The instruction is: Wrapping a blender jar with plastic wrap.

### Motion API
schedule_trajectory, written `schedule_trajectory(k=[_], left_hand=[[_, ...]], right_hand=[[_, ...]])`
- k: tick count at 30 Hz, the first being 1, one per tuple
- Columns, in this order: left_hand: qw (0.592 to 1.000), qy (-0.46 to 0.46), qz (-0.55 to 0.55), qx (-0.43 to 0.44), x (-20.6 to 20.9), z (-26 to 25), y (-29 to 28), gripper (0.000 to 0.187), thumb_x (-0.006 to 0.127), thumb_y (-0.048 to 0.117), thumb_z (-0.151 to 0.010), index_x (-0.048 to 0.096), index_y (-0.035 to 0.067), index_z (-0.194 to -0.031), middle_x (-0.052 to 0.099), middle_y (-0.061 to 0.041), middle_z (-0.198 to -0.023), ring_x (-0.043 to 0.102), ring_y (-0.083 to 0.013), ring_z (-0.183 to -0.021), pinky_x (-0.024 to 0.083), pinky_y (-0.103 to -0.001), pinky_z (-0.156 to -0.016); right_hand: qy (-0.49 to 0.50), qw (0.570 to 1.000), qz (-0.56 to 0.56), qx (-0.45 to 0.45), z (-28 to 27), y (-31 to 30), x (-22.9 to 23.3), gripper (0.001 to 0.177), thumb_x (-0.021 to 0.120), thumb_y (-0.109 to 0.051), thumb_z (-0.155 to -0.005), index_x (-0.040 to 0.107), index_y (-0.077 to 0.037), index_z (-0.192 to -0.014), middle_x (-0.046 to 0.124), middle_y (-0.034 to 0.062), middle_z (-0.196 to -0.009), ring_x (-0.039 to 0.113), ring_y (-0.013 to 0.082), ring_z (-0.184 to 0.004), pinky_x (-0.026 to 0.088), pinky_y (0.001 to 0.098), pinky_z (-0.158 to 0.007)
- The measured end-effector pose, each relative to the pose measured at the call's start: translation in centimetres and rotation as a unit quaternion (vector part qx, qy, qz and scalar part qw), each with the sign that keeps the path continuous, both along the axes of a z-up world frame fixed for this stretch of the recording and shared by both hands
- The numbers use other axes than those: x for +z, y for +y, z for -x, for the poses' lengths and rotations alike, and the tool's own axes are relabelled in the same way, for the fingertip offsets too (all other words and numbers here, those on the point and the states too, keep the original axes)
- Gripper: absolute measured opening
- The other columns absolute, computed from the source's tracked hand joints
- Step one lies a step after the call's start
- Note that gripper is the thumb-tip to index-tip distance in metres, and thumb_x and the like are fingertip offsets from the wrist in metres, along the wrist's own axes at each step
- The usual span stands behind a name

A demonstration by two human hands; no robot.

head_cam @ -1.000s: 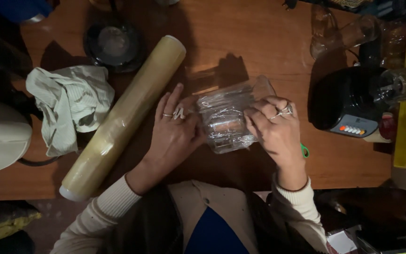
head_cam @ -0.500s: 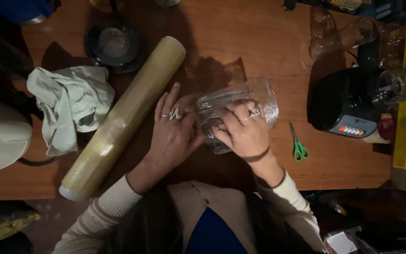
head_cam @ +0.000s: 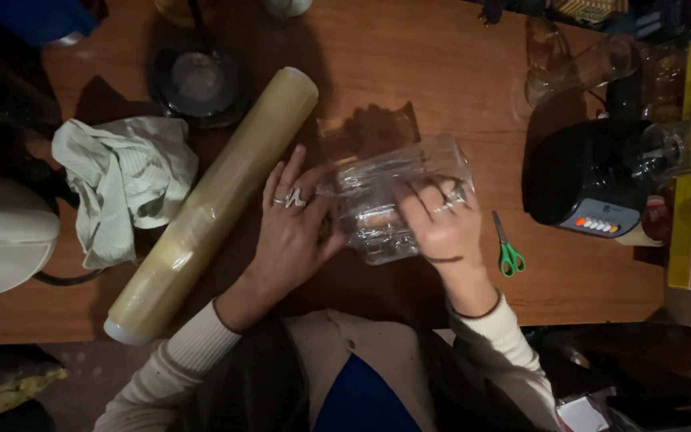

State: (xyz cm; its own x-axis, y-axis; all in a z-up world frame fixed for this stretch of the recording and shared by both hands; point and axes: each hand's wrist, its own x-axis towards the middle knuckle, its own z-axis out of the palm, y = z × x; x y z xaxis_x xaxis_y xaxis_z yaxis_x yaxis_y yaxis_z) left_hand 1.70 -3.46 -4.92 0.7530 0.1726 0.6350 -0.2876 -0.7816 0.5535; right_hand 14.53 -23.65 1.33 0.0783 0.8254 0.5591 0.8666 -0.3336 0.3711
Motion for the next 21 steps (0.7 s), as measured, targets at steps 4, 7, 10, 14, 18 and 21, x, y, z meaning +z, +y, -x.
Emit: schedule_trajectory(k=[4,7,10,14,18,21], left_hand=[[0.999,0.0,-0.042,0.013,0.4,0.3,0.0,0.025,0.071,0.035,-0.089,0.062,0.012,-0.084,0.062,-0.013,-0.137,0.039,-0.046,-0.147,0.028,-0.062,-0.116],[0.997,-0.006,-0.08,0.02,0.9,0.3,0.0,0.026,0.075,0.038,-0.086,0.064,0.014,-0.084,0.064,-0.013,-0.132,0.04,-0.0475,-0.145,0.03,-0.065,-0.115],[0.994,-0.036,-0.1,0.02,1.5,-0.2,-0.6,0.032,0.076,0.045,-0.087,0.067,0.014,-0.089,0.066,-0.013,-0.127,0.047,-0.0471,-0.139,0.036,-0.065,-0.111],[0.989,-0.063,-0.131,0.008,2.8,-1.6,-2.0,0.034,0.07,0.048,-0.094,0.072,0.016,-0.104,0.069,-0.006,-0.119,0.061,-0.0352,-0.121,0.051,-0.049,-0.094],[0.984,-0.085,-0.154,0.01,0.9,-4.0,-2.9,0.027,0.075,0.041,-0.09,0.074,0.016,-0.102,0.068,-0.006,-0.104,0.064,-0.0333,-0.101,0.052,-0.045,-0.078],[0.976,-0.114,-0.183,0.014,1.6,-4.5,-2.8,0.017,0.079,0.035,-0.089,0.073,0.019,-0.086,0.066,-0.006,-0.086,0.065,-0.0324,-0.085,0.049,-0.041,-0.066]], right_hand=[[-0.009,0.999,-0.042,0.026,0.4,-1.3,-0.2,0.013,0.066,-0.019,-0.101,0.077,-0.011,-0.099,0.065,0.0067,-0.091,0.066,0.0212,-0.08,0.055,0.0336,-0.07],[-0.017,0.995,-0.078,0.053,1.0,-1.3,-0.1,0.01,0.069,-0.012,-0.1,0.077,-0.007,-0.099,0.065,0.0082,-0.089,0.066,0.0203,-0.077,0.056,0.0324,-0.07],[-0.014,0.992,-0.104,0.067,1.1,-1.4,-0.7,0.006,0.072,-0.009,-0.098,0.077,-0.005,-0.096,0.066,0.0094,-0.089,0.067,0.0208,-0.076,0.057,0.0333,-0.071],[0.016,0.991,-0.11,0.073,1.4,-1.5,-1.0,0.003,0.075,-0.004,-0.095,0.076,-0.003,-0.092,0.066,0.0128,-0.092,0.066,0.025,-0.076,0.059,0.0367,-0.069],[-0.002,0.99,-0.107,0.089,0.8,-1.6,-1.0,0.007,0.072,-0.006,-0.098,0.076,-0.003,-0.092,0.065,0.0125,-0.089,0.065,0.0236,-0.074,0.059,0.0373,-0.072],[-0.008,0.989,-0.114,0.096,0.5,-2.0,-2.1,0.01,0.068,-0.007,-0.1,0.075,-0.003,-0.093,0.065,0.0129,-0.089,0.065,0.0246,-0.075,0.059,0.0378,-0.074]])
